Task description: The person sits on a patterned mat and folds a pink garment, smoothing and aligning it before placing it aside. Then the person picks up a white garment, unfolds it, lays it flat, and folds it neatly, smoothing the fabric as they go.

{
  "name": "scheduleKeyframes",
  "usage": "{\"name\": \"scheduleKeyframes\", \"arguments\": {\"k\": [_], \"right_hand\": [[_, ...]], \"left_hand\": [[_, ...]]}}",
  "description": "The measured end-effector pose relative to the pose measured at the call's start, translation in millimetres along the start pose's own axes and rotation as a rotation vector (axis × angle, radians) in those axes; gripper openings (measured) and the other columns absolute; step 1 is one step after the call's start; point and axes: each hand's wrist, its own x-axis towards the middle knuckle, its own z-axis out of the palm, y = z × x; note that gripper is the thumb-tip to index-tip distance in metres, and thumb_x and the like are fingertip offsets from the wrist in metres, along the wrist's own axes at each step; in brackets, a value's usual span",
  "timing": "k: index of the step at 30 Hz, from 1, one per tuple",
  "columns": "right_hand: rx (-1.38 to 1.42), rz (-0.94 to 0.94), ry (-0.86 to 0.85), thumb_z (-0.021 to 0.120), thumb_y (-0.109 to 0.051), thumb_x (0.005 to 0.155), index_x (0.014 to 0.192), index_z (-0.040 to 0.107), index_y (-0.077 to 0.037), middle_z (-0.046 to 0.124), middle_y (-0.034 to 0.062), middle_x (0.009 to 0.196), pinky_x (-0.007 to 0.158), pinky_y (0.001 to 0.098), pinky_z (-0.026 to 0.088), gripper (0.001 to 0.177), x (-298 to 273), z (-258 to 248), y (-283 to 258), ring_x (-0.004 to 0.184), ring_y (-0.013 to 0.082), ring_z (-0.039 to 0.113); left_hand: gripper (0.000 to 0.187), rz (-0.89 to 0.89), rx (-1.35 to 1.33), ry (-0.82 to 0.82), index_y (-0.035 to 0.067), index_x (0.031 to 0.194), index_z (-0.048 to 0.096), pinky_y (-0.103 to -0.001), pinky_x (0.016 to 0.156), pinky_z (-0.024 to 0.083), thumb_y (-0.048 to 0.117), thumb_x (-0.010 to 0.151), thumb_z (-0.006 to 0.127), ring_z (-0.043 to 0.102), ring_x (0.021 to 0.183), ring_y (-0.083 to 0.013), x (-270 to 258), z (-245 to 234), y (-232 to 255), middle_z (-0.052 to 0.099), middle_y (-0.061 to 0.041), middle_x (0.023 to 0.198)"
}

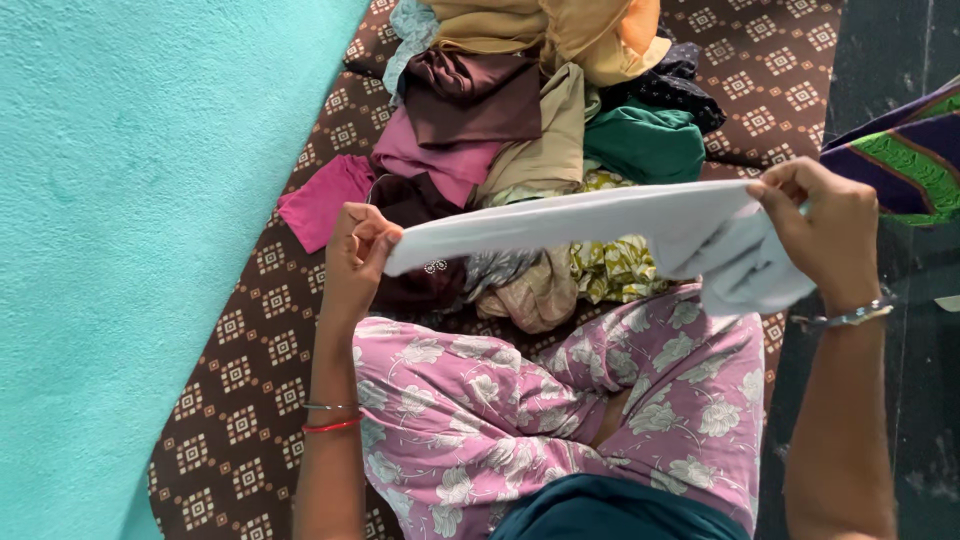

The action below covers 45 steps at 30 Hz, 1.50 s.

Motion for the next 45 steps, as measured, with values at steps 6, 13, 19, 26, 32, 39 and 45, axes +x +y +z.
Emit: {"name": "scheduleKeyframes", "arguments": {"k": [6, 13, 19, 26, 32, 39, 45], "right_hand": [[-0.002, 0.061, -0.309, 0.078, -0.032, 0.094, 0.103, 0.077, -0.009, 0.073, 0.0088, 0.083, 0.068, 0.0350, 0.054, 0.025, 20, 42, 23, 0.072, 0.0200, 0.070], [-0.012, 0.215, -0.578, 0.077, -0.034, 0.088, 0.097, 0.077, -0.007, 0.074, 0.0141, 0.082, 0.069, 0.0429, 0.054, 0.028, 75, 178, 63, 0.074, 0.0312, 0.071], [-0.019, 0.198, -0.576, 0.072, -0.031, 0.094, 0.096, 0.078, -0.013, 0.074, 0.0128, 0.081, 0.066, 0.0422, 0.055, 0.019, 70, 197, 40, 0.071, 0.0315, 0.071], [-0.135, 0.220, -0.185, 0.069, -0.026, 0.103, 0.100, 0.075, -0.015, 0.066, 0.0129, 0.069, 0.058, 0.0447, 0.049, 0.014, -45, 212, -44, 0.060, 0.0315, 0.065], [-0.239, 0.403, -0.570, 0.066, -0.021, 0.093, 0.091, 0.073, -0.012, 0.074, 0.0138, 0.082, 0.065, 0.0479, 0.055, 0.011, -176, 316, -76, 0.075, 0.0352, 0.072], [0.059, 0.528, -0.240, 0.073, -0.029, 0.074, 0.097, 0.076, -0.005, 0.075, 0.0210, 0.100, 0.078, 0.0506, 0.055, 0.034, -162, 430, 8, 0.096, 0.0439, 0.069], [-0.099, 0.400, -0.257, 0.071, -0.029, 0.081, 0.100, 0.077, -0.006, 0.075, 0.0186, 0.101, 0.074, 0.0494, 0.055, 0.030, -58, 466, 88, 0.092, 0.0410, 0.070]], "left_hand": [[0.009, -0.183, 0.003, -0.068, 0.005, 0.102, 0.066, -0.020, 0.068, 0.036, 0.000, 0.102, 0.059, 0.047, 0.078, -0.0018, 16, -24, -78, 0.057, 0.005, 0.085], [0.025, -0.501, -0.030, -0.019, 0.006, 0.106, 0.076, -0.024, 0.067, 0.049, 0.006, 0.101, 0.052, 0.061, 0.075, -0.0080, 61, -19, -170, 0.072, 0.000, 0.089], [0.033, -0.179, 0.501, 0.036, 0.005, 0.110, 0.071, -0.031, 0.082, 0.055, 0.010, 0.079, 0.081, 0.072, 0.090, -0.0191, 66, -5, -166, 0.075, -0.009, 0.101], [0.026, -0.415, 0.149, 0.320, 0.003, 0.122, 0.072, -0.036, 0.084, 0.051, 0.008, 0.097, 0.068, 0.063, 0.094, -0.0225, -21, 84, -147, 0.072, -0.011, 0.108], [0.039, -0.626, -0.133, 0.927, 0.003, 0.129, 0.056, -0.036, 0.095, 0.049, 0.002, 0.091, 0.064, 0.061, 0.110, -0.0216, -97, 157, -259, 0.064, -0.011, 0.127], [0.032, -0.828, -0.157, 0.845, -0.006, 0.124, 0.065, -0.039, 0.089, 0.052, 0.006, 0.096, 0.054, 0.061, 0.101, -0.0206, -27, 160, -404, 0.069, -0.014, 0.122], [0.031, -0.939, 0.224, 0.542, -0.006, 0.120, 0.064, -0.039, 0.086, 0.053, 0.006, 0.092, 0.058, 0.065, 0.100, -0.0240, 65, 149, -460, 0.070, -0.016, 0.116]]}}
